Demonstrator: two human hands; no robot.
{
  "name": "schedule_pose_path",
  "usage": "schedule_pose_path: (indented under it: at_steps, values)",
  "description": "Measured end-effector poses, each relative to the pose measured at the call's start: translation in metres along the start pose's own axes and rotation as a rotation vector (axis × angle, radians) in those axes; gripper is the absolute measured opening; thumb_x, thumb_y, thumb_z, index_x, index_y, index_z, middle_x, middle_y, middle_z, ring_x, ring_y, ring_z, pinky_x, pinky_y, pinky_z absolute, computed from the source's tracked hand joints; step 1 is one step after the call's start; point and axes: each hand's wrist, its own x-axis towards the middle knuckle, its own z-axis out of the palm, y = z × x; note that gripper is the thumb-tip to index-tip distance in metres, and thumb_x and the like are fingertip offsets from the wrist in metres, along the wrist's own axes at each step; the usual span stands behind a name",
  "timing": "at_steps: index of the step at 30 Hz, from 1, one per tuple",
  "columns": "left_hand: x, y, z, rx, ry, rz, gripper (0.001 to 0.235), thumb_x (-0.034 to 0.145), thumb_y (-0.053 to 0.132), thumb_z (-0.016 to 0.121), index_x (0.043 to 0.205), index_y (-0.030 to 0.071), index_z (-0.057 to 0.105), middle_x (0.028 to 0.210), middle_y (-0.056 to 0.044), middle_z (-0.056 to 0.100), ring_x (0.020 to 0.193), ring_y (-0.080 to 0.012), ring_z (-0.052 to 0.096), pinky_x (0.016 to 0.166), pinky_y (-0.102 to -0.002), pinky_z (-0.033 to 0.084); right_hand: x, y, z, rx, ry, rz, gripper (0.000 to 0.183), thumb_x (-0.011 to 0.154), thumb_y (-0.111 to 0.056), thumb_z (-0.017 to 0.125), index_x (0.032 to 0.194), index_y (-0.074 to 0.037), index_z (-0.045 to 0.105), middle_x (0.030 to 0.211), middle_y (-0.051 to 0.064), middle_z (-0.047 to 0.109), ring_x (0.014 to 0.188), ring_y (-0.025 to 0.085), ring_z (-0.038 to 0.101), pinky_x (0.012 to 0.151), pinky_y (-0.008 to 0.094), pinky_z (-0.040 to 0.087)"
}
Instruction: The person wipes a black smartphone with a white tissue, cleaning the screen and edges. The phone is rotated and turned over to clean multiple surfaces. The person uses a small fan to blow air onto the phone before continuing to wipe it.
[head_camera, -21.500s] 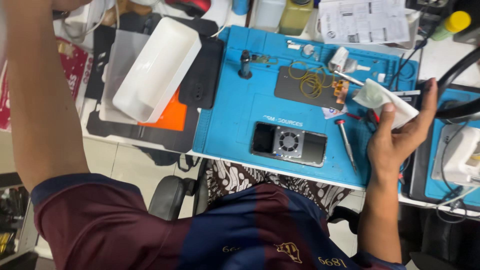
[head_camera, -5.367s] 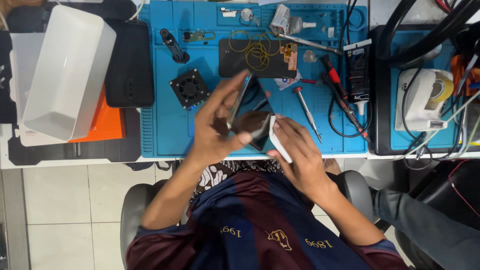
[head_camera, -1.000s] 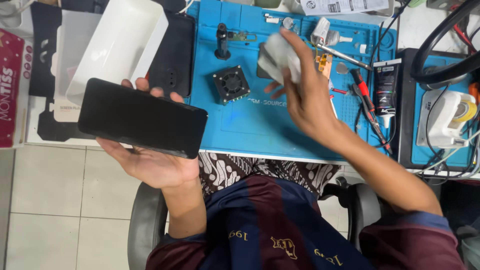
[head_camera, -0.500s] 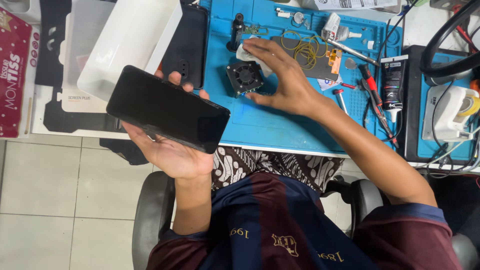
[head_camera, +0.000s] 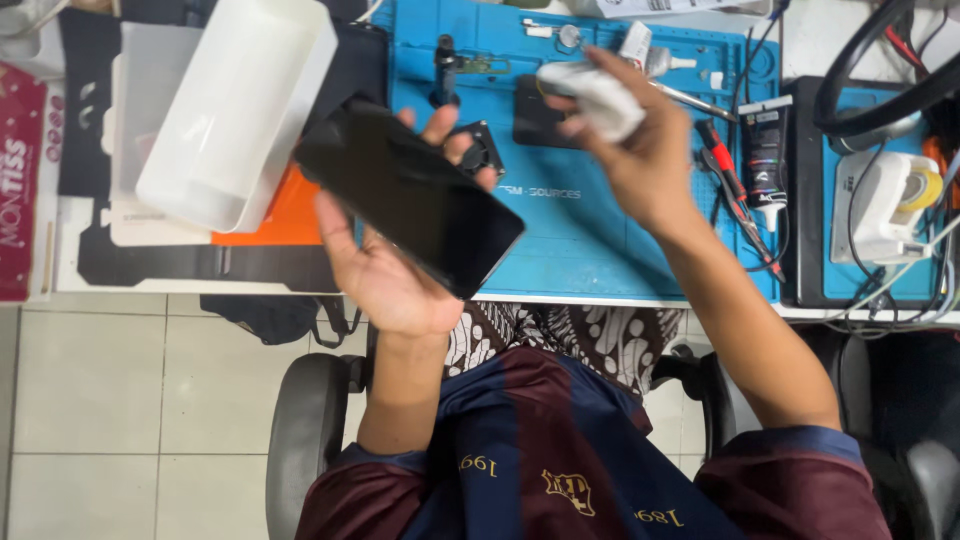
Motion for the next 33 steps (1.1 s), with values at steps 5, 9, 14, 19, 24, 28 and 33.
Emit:
schedule_pose_path:
  at_steps: [5, 9, 14, 19, 24, 28, 33]
  values:
    - [0.026, -0.043, 0.002, -0.004, -0.155, -0.141, 0.069, 0.115, 0.055, 0.026, 0.158, 0.003, 0.035, 0.165, -0.023, 0.033, 0.143, -0.0309, 0.041, 0.109, -0.049, 0.051, -0.033, -0.040, -0.048, 0.339, 0.344, 0.298, 0.048, 0.108, -0.020, 0.060, 0.147, 0.007, 0.053, 0.122, 0.021, 0.074, 0.097, 0.028, 0.074, 0.068, 0.033, 0.059]
    - [0.044, -0.087, 0.006, -0.175, -0.259, -0.188, 0.059, 0.123, 0.054, 0.028, 0.155, 0.005, 0.037, 0.162, -0.022, 0.033, 0.144, -0.0324, 0.041, 0.106, -0.045, 0.052, -0.071, -0.063, -0.054, 0.283, 0.457, 0.139, 0.042, 0.115, -0.021, 0.056, 0.147, 0.006, 0.058, 0.133, 0.019, 0.069, 0.110, 0.025, 0.070, 0.074, 0.031, 0.059]
    - [0.059, -0.126, 0.026, -0.258, 0.114, -0.299, 0.073, 0.111, 0.057, 0.025, 0.161, 0.003, 0.030, 0.171, -0.021, 0.021, 0.157, -0.0352, 0.025, 0.125, -0.052, 0.031, -0.102, -0.047, -0.036, -0.814, 0.463, -0.484, 0.033, 0.103, 0.004, 0.065, 0.135, 0.003, 0.060, 0.138, 0.027, 0.063, 0.122, 0.039, 0.068, 0.096, 0.044, 0.057]
    - [0.062, -0.144, 0.031, -0.263, 0.205, -0.283, 0.071, 0.109, 0.058, 0.025, 0.159, 0.008, 0.029, 0.171, -0.020, 0.020, 0.158, -0.0343, 0.021, 0.129, -0.054, 0.020, -0.115, -0.020, -0.026, -0.810, 0.320, -0.391, 0.041, 0.092, 0.015, 0.062, 0.132, 0.015, 0.054, 0.144, 0.034, 0.054, 0.135, 0.053, 0.058, 0.115, 0.054, 0.050]
    - [0.057, -0.152, 0.015, -0.426, -0.097, -0.197, 0.076, 0.117, 0.065, 0.035, 0.159, 0.001, 0.030, 0.158, -0.021, 0.040, 0.144, -0.0320, 0.043, 0.128, -0.046, 0.032, -0.124, -0.006, -0.022, -0.935, 0.248, -0.403, 0.044, 0.083, 0.012, 0.065, 0.126, 0.013, 0.060, 0.142, 0.031, 0.055, 0.142, 0.063, 0.033, 0.117, 0.067, 0.039]
    - [0.053, -0.144, 0.006, -0.388, -0.129, -0.176, 0.086, 0.115, 0.067, 0.044, 0.160, -0.005, 0.025, 0.141, -0.019, 0.049, 0.129, -0.0285, 0.053, 0.123, -0.038, 0.040, -0.129, 0.006, -0.027, -0.944, 0.118, -0.466, 0.043, 0.079, 0.005, 0.068, 0.122, 0.004, 0.067, 0.141, 0.020, 0.060, 0.144, 0.063, 0.026, 0.115, 0.071, 0.034]
    - [0.057, -0.138, 0.014, -0.260, -0.102, -0.057, 0.085, 0.110, 0.060, 0.047, 0.163, -0.002, 0.024, 0.152, -0.016, 0.044, 0.125, -0.0268, 0.055, 0.116, -0.040, 0.044, -0.121, 0.019, -0.047, -0.947, 0.055, -0.617, 0.033, 0.086, -0.006, 0.081, 0.117, -0.004, 0.071, 0.140, 0.012, 0.062, 0.149, 0.057, 0.027, 0.121, 0.069, 0.034]
